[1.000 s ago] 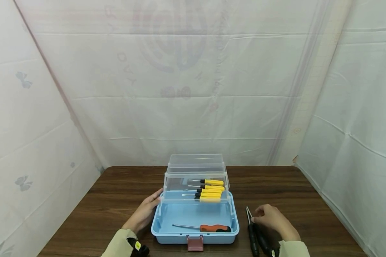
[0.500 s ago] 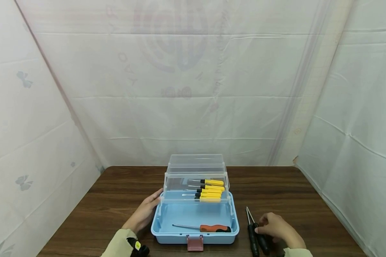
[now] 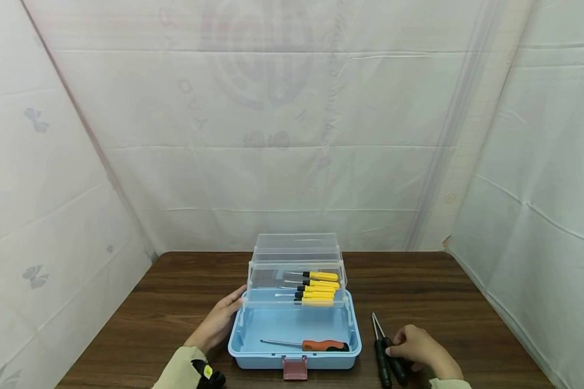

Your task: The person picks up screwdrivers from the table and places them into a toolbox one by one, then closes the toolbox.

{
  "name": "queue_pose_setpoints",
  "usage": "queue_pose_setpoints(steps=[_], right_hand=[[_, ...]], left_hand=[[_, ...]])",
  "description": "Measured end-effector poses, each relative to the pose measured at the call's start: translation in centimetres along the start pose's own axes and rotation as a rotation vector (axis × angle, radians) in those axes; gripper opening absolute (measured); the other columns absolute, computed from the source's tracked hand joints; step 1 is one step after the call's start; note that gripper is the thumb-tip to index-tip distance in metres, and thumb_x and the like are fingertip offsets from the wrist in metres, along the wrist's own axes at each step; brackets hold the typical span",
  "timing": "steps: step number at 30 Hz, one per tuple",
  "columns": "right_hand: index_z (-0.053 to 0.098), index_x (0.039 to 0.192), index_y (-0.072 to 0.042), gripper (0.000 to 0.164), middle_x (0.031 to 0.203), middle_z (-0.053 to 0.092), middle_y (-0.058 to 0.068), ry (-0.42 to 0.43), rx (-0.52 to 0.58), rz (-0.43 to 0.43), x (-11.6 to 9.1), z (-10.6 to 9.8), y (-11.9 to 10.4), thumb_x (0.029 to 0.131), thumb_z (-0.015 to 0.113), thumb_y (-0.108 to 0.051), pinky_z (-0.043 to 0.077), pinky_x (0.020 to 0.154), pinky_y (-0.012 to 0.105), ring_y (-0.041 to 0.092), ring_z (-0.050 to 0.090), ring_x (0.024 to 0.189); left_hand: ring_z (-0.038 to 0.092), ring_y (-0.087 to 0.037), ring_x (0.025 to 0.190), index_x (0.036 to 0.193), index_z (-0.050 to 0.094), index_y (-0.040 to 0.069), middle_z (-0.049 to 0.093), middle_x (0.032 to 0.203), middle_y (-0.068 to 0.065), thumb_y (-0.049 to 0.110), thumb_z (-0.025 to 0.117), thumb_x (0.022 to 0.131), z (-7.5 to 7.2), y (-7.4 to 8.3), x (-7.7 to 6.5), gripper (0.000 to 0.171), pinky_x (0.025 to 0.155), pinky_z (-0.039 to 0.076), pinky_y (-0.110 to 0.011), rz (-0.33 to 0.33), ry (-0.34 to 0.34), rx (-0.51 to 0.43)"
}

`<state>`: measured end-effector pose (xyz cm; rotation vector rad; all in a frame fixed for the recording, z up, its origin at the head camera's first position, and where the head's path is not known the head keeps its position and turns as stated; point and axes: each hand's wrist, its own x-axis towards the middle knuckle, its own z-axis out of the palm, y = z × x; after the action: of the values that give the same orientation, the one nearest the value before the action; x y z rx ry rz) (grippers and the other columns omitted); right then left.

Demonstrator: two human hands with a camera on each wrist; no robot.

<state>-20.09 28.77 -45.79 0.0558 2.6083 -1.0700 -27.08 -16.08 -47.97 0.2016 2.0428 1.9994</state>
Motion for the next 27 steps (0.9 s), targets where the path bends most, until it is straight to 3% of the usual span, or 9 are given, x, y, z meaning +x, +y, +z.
queue_pose_setpoints(steps=[12, 27], right_hand=[[0.059, 0.079, -0.002, 0.016, 0.076, 0.056, 0.007, 0.040, 0.003, 0.067, 0.13, 0.74, -0.49, 0.081, 0.071, -0.012, 0.057, 0.056, 0.035, 0.019, 0.058, 0.069], [0.060, 0.077, -0.002, 0.014, 0.074, 0.056, 0.006, 0.105, -0.064, 0.039, 0.20, 1.00, -0.76, 0.077, 0.073, -0.009, 0.054, 0.050, 0.032, 0.018, 0.057, 0.063]], left_hand=[[0.007, -0.044, 0.146, 0.153, 0.017, 0.002, 0.009, 0.159, -0.026, 0.020, 0.039, 0.104, 0.01, -0.03, -0.02, 0.056, 0.115, 0.014, -0.059, 0.006, 0.000, 0.000], [0.008, -0.045, 0.146, 0.153, 0.017, 0.003, 0.008, 0.159, -0.025, 0.019, 0.038, 0.104, 0.04, 0.03, -0.02, 0.056, 0.114, 0.015, -0.060, 0.001, -0.003, 0.005]])
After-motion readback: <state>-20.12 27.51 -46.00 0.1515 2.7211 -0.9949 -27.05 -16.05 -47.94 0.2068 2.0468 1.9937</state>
